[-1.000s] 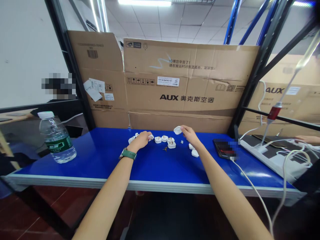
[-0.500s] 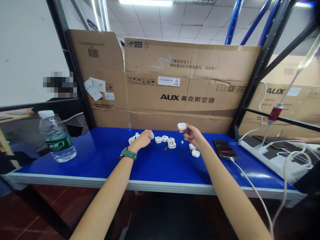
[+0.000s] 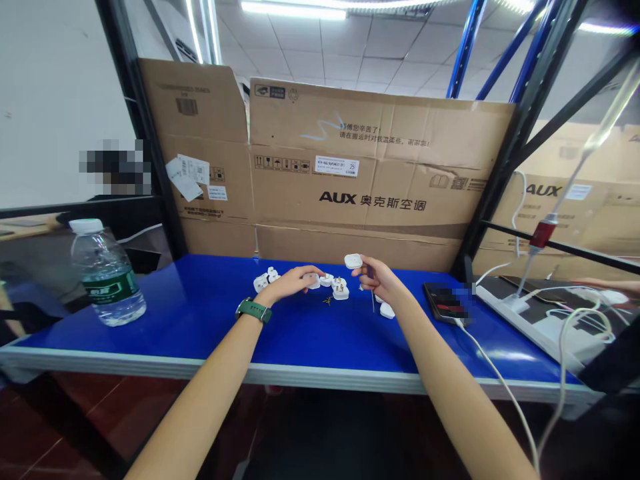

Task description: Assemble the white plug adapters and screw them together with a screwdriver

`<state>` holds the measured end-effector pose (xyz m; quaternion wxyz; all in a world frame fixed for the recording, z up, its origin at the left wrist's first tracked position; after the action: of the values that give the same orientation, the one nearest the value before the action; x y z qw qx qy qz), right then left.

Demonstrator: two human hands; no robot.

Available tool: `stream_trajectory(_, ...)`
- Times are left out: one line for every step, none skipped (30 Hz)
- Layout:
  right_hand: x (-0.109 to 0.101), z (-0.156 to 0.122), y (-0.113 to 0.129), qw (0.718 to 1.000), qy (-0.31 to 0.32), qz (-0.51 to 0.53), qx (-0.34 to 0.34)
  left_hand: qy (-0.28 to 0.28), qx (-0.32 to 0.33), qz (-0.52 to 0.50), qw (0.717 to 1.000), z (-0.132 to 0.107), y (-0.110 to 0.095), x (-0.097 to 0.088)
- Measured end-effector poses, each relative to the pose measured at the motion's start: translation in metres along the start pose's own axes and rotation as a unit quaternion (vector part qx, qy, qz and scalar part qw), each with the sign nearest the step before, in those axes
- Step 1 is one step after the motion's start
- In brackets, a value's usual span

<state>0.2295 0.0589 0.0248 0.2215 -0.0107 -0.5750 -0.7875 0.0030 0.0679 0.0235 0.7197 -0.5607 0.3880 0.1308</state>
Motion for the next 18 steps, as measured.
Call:
stream_trajectory(0.000,0.000,-0.001,1.000,0.004,-0.011,-0.003,0.012,0.021,0.009,1.000,-0.002,-0.004,0.002)
stream_trajectory(0.000,0.001,-0.002,1.000,0.010,-0.023,-0.007,0.018,0.042,0.020,0.999,-0.004,-0.006,0.004)
stream_trajectory(0.000,0.001,-0.002,0.999,0.017,-0.032,-0.013,0.019,0.060,0.031,0.998,-0.005,-0.008,0.006)
stream_trajectory(0.001,0.001,-0.002,0.999,0.024,-0.038,-0.019,0.016,0.072,0.040,0.996,-0.006,-0.009,0.008)
stream_trajectory(0.002,0.001,-0.002,0.998,0.031,-0.042,-0.024,0.011,0.076,0.047,0.996,-0.006,-0.009,0.009)
stream_trajectory(0.003,0.001,-0.001,0.998,0.038,-0.045,-0.028,0.001,0.072,0.054,0.996,-0.005,-0.007,0.010)
stream_trajectory(0.004,0.000,-0.001,0.997,0.042,-0.048,-0.032,-0.010,0.063,0.060,0.996,-0.004,-0.005,0.010)
stream_trajectory(0.005,0.000,0.000,0.997,0.045,-0.052,-0.035,-0.019,0.052,0.066,0.996,-0.002,-0.003,0.011)
stream_trajectory(0.006,-0.001,0.000,0.997,0.046,-0.055,-0.037,-0.026,0.041,0.071,0.996,-0.001,-0.001,0.011)
stream_trajectory(0.007,-0.001,0.000,0.997,0.046,-0.059,-0.038,-0.032,0.035,0.078,0.996,-0.001,0.000,0.012)
stream_trajectory(0.007,-0.001,0.000,0.996,0.043,-0.061,-0.040,-0.038,0.037,0.086,0.995,-0.002,0.000,0.012)
stream_trajectory(0.007,-0.001,0.000,0.996,0.037,-0.062,-0.042,-0.045,0.046,0.095,0.993,-0.003,-0.002,0.011)
stream_trajectory(0.007,-0.001,0.000,0.997,0.033,-0.062,-0.044,-0.053,0.062,0.104,0.991,-0.005,-0.006,0.011)
stream_trajectory(0.007,-0.001,0.000,0.997,0.031,-0.061,-0.048,-0.061,0.080,0.112,0.989,-0.007,-0.010,0.010)
stream_trajectory(0.008,-0.001,-0.001,0.996,0.031,-0.061,-0.051,-0.067,0.098,0.119,0.986,-0.010,-0.014,0.009)
stream_trajectory(0.009,-0.001,-0.001,0.996,0.035,-0.062,-0.054,-0.070,0.114,0.122,0.983,-0.012,-0.017,0.009)
stream_trajectory(0.010,-0.001,-0.001,0.995,0.043,-0.066,-0.056,-0.073,0.126,0.124,0.982,-0.013,-0.020,0.009)
stream_trajectory(0.013,-0.002,-0.001,0.994,0.052,-0.072,-0.057,-0.076,0.134,0.125,0.980,-0.014,-0.021,0.008)
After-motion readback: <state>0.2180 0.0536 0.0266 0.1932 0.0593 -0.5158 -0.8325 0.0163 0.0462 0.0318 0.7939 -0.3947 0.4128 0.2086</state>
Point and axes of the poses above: each hand's wrist, its own z-axis towards the middle knuckle, its own x-axis out of the palm, y = z × x, the point moved 6 cm from there along z, towards the middle knuckle, and after that the axes turned 14 degrees about -x, right-handed, at the moved point
